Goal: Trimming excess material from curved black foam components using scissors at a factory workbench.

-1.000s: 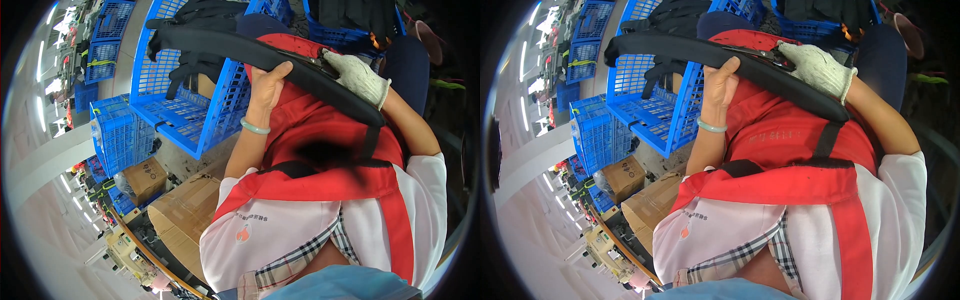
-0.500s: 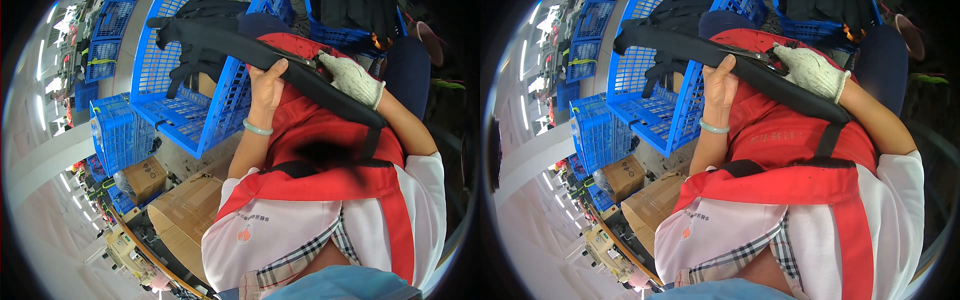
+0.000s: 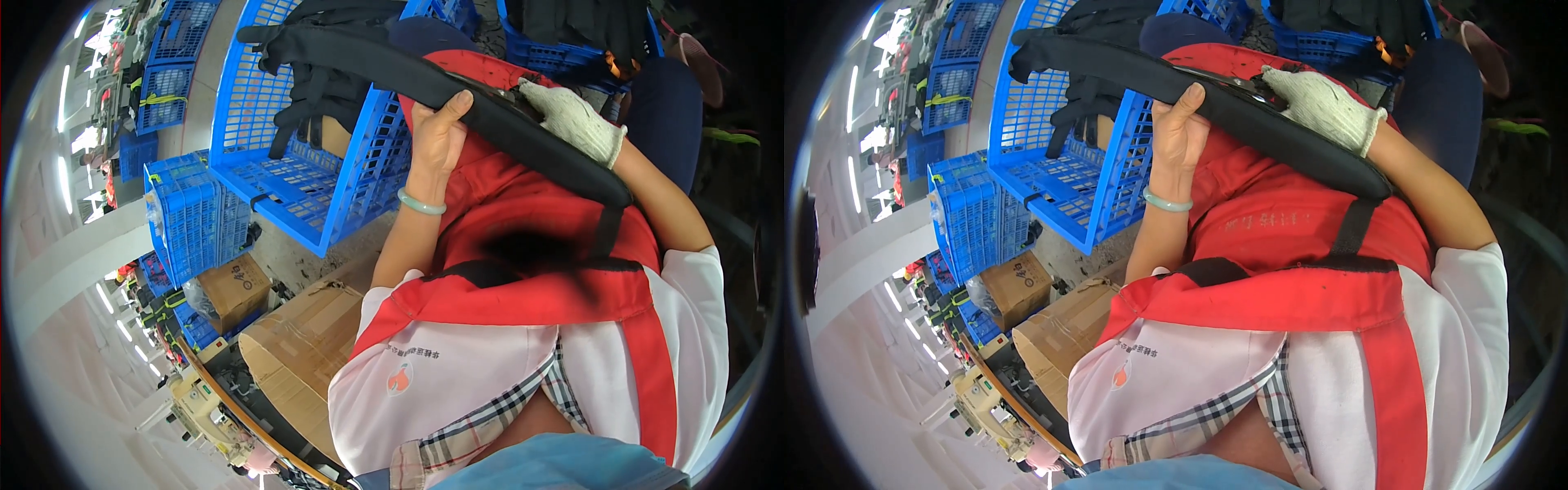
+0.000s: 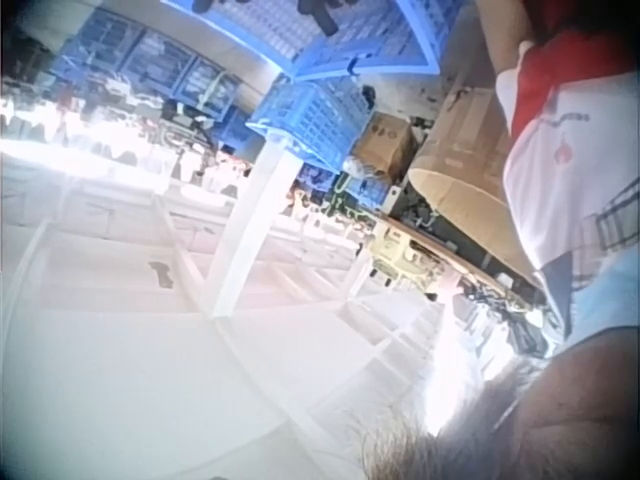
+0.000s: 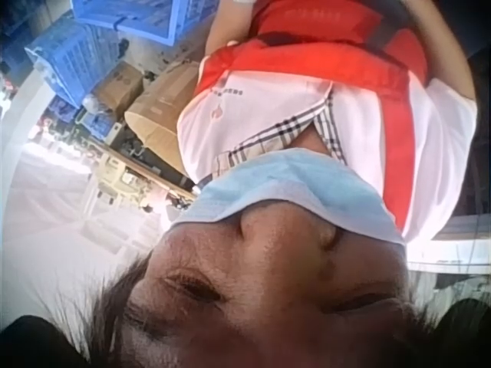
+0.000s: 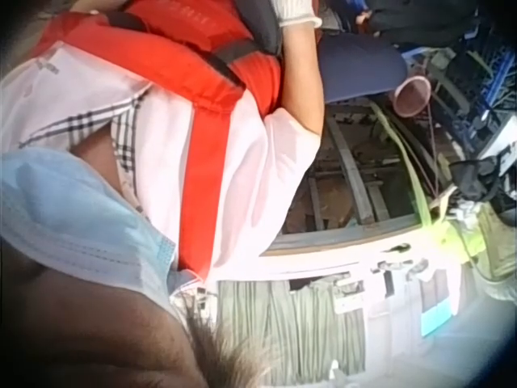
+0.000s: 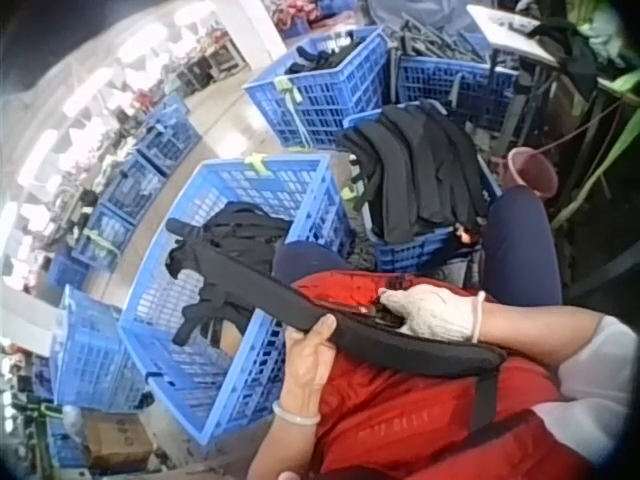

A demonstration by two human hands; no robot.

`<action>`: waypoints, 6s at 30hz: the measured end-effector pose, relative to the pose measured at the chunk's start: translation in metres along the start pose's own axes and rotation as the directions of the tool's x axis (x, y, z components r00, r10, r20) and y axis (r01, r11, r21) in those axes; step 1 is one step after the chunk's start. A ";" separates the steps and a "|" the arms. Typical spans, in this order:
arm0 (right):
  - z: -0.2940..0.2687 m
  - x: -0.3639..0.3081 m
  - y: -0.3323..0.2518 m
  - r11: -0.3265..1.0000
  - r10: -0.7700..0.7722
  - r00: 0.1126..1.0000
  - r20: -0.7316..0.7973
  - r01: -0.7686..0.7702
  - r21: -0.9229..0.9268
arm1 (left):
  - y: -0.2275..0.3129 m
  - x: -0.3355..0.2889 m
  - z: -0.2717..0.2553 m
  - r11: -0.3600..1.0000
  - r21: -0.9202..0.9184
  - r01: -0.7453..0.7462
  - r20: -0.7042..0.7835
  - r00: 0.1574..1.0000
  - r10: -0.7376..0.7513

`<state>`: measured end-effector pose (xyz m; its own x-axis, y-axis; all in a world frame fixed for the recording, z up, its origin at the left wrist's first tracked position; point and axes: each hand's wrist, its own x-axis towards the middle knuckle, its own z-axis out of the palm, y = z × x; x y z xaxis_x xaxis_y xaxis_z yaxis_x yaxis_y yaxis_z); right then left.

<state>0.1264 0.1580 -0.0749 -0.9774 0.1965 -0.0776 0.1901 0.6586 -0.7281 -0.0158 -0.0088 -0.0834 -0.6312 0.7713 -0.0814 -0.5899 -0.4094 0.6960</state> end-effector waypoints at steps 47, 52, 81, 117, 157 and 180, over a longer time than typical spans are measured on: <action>-0.011 -0.020 -0.006 0.995 0.026 0.997 0.075 -0.019 -0.095 | 0.011 -0.007 -0.009 0.999 0.046 0.002 0.013 1.000 -0.003; -0.007 -0.017 -0.011 0.991 -0.022 0.999 -0.025 0.018 -0.132 | 0.011 -0.005 -0.008 0.999 0.048 0.014 0.026 1.000 -0.016; 0.021 0.026 0.100 -0.466 -0.532 0.845 0.043 -0.335 0.819 | -0.008 0.008 0.005 0.979 -0.011 -0.203 -0.125 0.972 0.200; -0.138 -0.039 0.195 0.243 0.611 0.711 -0.347 0.248 0.938 | -0.209 0.158 0.062 0.707 -0.133 0.695 0.389 0.693 -0.607; -0.180 0.159 0.266 0.820 0.540 0.679 -0.497 -0.557 0.131 | -0.035 0.205 -0.332 0.896 -0.066 0.440 -0.638 0.672 -0.377; -0.017 0.090 -0.045 0.445 0.145 0.940 0.310 -0.342 0.828 | 0.117 0.058 -0.048 0.913 0.353 -0.204 -0.073 0.967 0.244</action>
<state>0.0314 0.1583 -0.0372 -0.9194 0.0544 -0.3895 0.3426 -0.3753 -0.8612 -0.1459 -0.0352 -0.0413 -0.7911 0.6105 0.0392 -0.2325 -0.3593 0.9038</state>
